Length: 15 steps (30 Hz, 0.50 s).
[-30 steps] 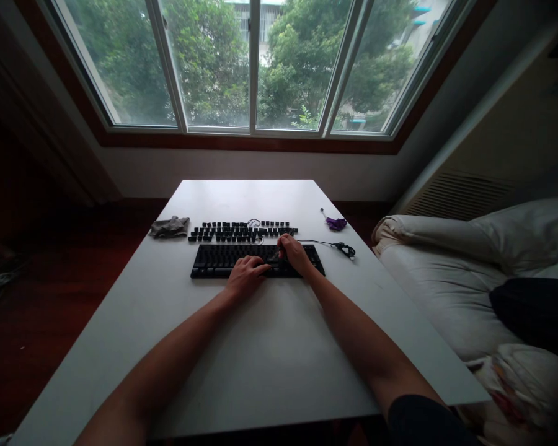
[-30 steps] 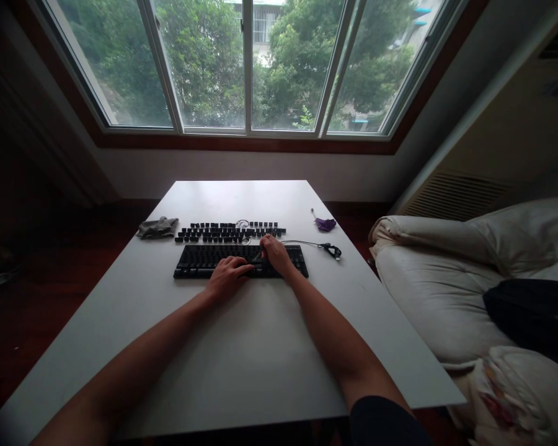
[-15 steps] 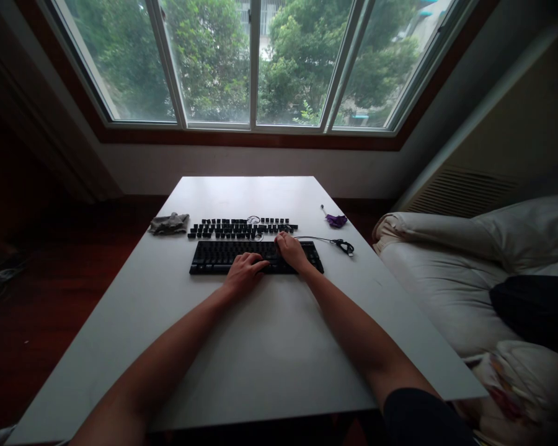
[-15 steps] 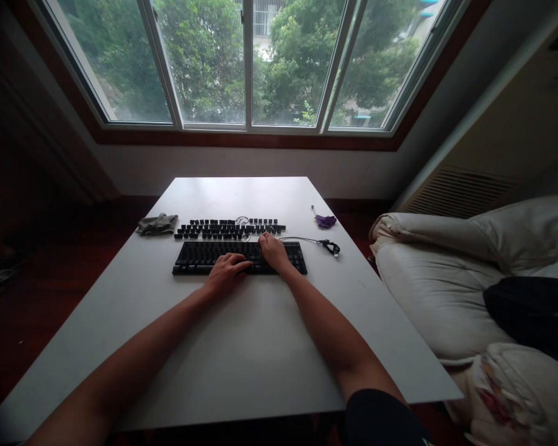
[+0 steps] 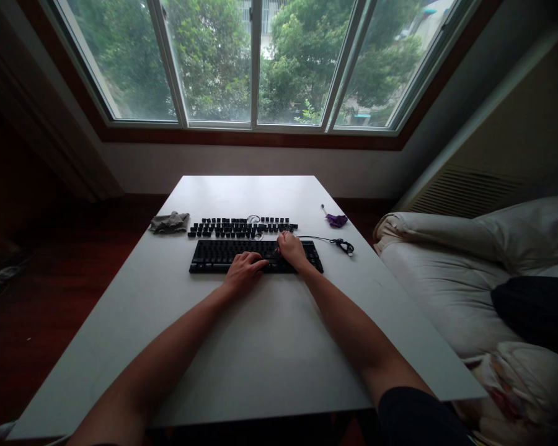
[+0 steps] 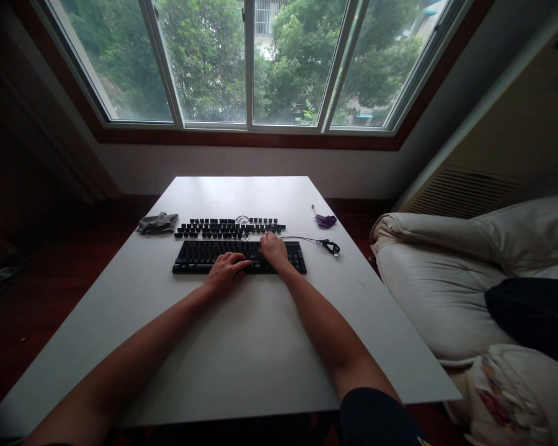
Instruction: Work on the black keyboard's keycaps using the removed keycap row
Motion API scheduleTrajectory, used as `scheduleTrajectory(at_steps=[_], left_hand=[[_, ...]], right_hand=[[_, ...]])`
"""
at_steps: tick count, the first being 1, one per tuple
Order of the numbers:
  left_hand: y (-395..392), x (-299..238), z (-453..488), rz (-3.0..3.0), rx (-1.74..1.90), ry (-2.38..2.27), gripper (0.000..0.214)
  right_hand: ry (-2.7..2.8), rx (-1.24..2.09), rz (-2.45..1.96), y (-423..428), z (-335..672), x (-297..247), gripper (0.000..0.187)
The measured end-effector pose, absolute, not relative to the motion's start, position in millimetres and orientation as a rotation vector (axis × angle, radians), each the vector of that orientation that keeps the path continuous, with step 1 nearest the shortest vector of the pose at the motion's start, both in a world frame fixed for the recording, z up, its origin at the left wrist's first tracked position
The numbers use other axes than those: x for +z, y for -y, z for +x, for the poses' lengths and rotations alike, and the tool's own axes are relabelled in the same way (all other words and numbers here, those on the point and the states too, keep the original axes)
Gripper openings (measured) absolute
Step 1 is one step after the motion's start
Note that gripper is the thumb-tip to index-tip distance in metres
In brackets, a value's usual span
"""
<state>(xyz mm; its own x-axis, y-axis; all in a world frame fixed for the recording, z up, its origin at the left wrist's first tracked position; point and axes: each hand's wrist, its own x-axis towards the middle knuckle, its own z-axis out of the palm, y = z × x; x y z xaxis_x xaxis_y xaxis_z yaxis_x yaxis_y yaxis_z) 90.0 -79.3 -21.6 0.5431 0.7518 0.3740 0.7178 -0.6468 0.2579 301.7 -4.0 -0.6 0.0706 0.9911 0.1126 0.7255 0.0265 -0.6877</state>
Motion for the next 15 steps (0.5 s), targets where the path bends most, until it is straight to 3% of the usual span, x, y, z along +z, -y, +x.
scheduleTrajectory(at_steps=[7, 15], left_hand=[[78, -23, 90, 2.700, 0.710, -1.299, 0.041], [79, -21, 89, 2.704, 0.698, -1.293, 0.041]], right_hand=[[1.696, 0.605, -1.773, 4, 300, -4, 0.030], [1.972, 0.190, -1.604, 24, 290, -5, 0.031]])
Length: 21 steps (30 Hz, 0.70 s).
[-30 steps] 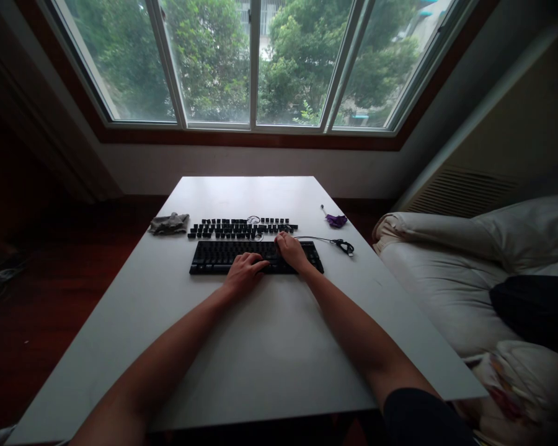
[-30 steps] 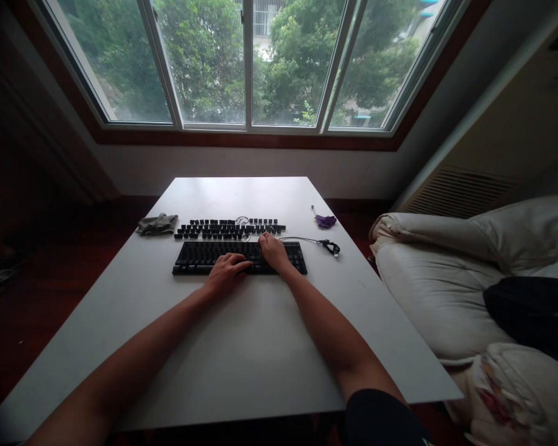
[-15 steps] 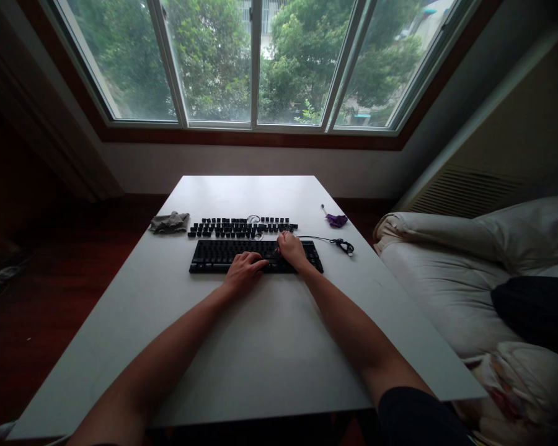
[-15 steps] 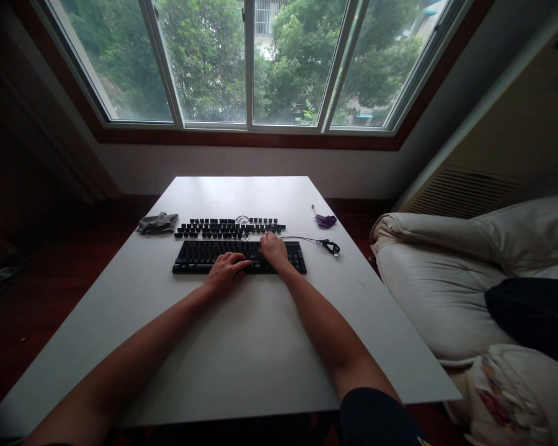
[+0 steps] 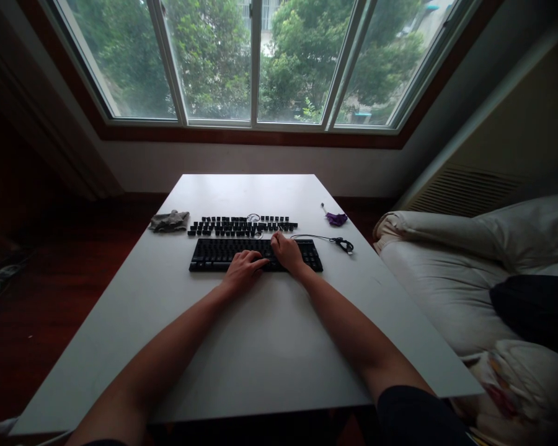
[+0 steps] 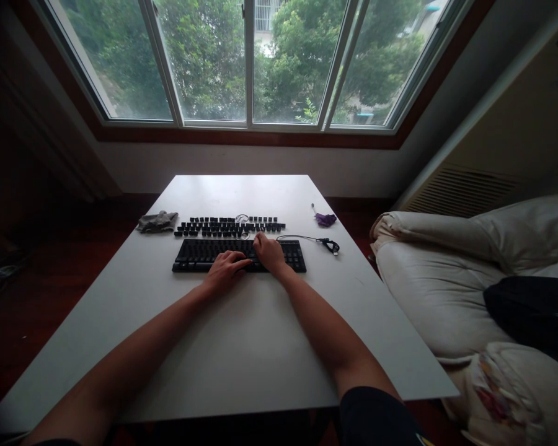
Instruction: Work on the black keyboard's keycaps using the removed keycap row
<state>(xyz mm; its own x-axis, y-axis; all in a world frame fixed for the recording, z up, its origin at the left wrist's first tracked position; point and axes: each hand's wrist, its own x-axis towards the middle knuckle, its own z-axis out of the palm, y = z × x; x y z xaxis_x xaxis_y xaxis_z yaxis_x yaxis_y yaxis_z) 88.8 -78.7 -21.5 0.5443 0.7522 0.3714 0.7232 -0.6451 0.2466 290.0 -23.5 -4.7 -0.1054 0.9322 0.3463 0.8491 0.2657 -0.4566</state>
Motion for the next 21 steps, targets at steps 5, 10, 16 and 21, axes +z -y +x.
scheduleTrajectory(at_steps=[5, 10, 16, 21], left_hand=[[77, -24, 88, 2.703, 0.697, -1.296, 0.041], [77, -23, 89, 2.704, 0.678, -1.299, 0.040], [78, -22, 89, 2.699, 0.676, -1.309, 0.040], [78, -22, 89, 2.688, 0.676, -1.319, 0.040]], right_hand=[[2.077, 0.047, -1.609, 38, 286, -5, 0.033], [2.103, -0.097, -1.650, 47, 275, -9, 0.035], [1.982, -0.108, -1.683, 49, 275, -13, 0.033], [1.883, 0.028, -1.603, 45, 283, -17, 0.036]])
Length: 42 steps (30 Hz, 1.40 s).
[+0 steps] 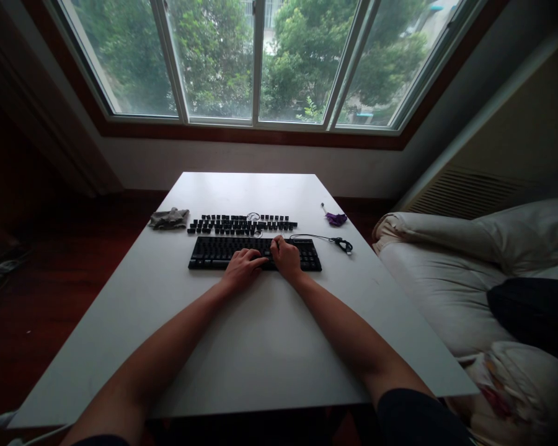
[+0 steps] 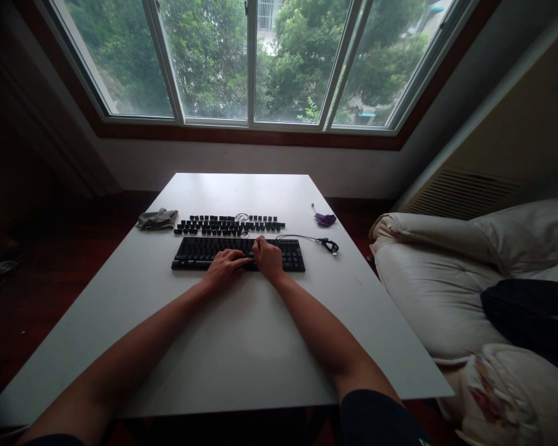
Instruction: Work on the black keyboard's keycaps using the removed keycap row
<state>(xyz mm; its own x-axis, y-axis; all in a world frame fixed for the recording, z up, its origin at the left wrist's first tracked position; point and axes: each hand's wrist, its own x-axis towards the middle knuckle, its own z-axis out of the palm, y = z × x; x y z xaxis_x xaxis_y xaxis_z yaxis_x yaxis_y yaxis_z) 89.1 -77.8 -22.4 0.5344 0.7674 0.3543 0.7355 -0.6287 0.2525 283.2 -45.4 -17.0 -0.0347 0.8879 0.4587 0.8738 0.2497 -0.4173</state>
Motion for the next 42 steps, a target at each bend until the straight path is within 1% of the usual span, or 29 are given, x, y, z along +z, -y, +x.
scheduleTrajectory(at_steps=[7, 10, 12, 16, 21, 23, 26, 27, 31, 38, 42], left_hand=[[77, -22, 88, 2.669, 0.694, -1.316, 0.040], [77, -23, 88, 2.666, 0.715, -1.313, 0.040], [77, -24, 88, 2.664, 0.723, -1.309, 0.040], [77, -21, 89, 2.647, 0.753, -1.289, 0.035], [77, -17, 88, 2.503, 0.851, -1.396, 0.016], [77, -17, 88, 2.406, 0.908, -1.468, 0.019], [77, -19, 88, 2.318, 0.971, -1.503, 0.032], [77, -20, 88, 2.319, 0.980, -1.501, 0.032], [76, -20, 87, 2.384, 0.989, -1.512, 0.019], [77, -16, 90, 2.382, 0.990, -1.558, 0.018], [76, -15, 88, 2.295, 1.005, -1.562, 0.018]], right_hand=[[1.589, 0.321, -1.470, 40, 288, -22, 0.034], [1.370, 0.488, -1.466, 34, 291, -20, 0.034], [1.293, 0.543, -1.469, 32, 293, -18, 0.032], [1.440, 0.488, -1.388, 38, 289, -16, 0.030], [1.657, 0.316, -1.304, 52, 280, -15, 0.029], [1.740, 0.221, -1.264, 55, 277, -16, 0.028], [1.839, 0.124, -1.169, 57, 275, -20, 0.026], [1.863, 0.108, -1.140, 57, 275, -21, 0.025], [1.896, 0.068, -1.120, 56, 273, -24, 0.025], [1.824, 0.129, -1.395, 60, 266, -14, 0.033], [1.795, 0.126, -1.452, 59, 269, -10, 0.035]])
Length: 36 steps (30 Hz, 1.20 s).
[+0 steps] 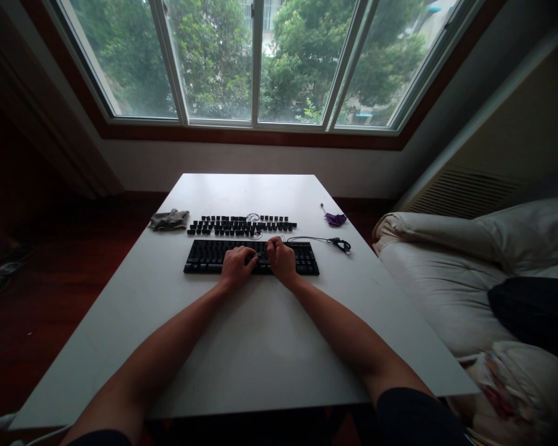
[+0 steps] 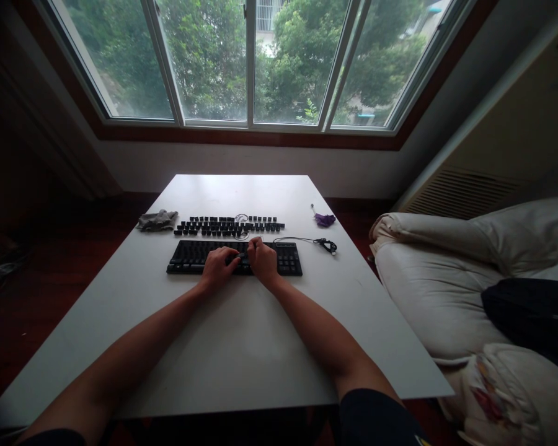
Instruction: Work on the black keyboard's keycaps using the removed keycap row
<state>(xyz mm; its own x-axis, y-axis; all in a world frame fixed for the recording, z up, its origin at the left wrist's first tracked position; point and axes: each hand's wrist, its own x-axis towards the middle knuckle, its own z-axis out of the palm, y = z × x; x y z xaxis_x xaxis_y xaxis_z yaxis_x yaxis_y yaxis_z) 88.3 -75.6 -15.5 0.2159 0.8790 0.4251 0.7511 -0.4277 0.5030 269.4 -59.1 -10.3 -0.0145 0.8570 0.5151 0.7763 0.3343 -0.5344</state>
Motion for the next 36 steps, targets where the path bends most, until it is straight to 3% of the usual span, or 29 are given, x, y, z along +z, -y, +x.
scheduleTrajectory(at_steps=[21, 36], left_hand=[[-14, 8, 116, 2.525, 0.726, -1.720, 0.016], [-50, -8, 129, 2.595, 0.586, -1.801, 0.018]], right_hand=[[1.598, 0.210, -1.537, 39, 297, -15, 0.032], [1.613, 0.213, -1.550, 38, 298, -15, 0.031]])
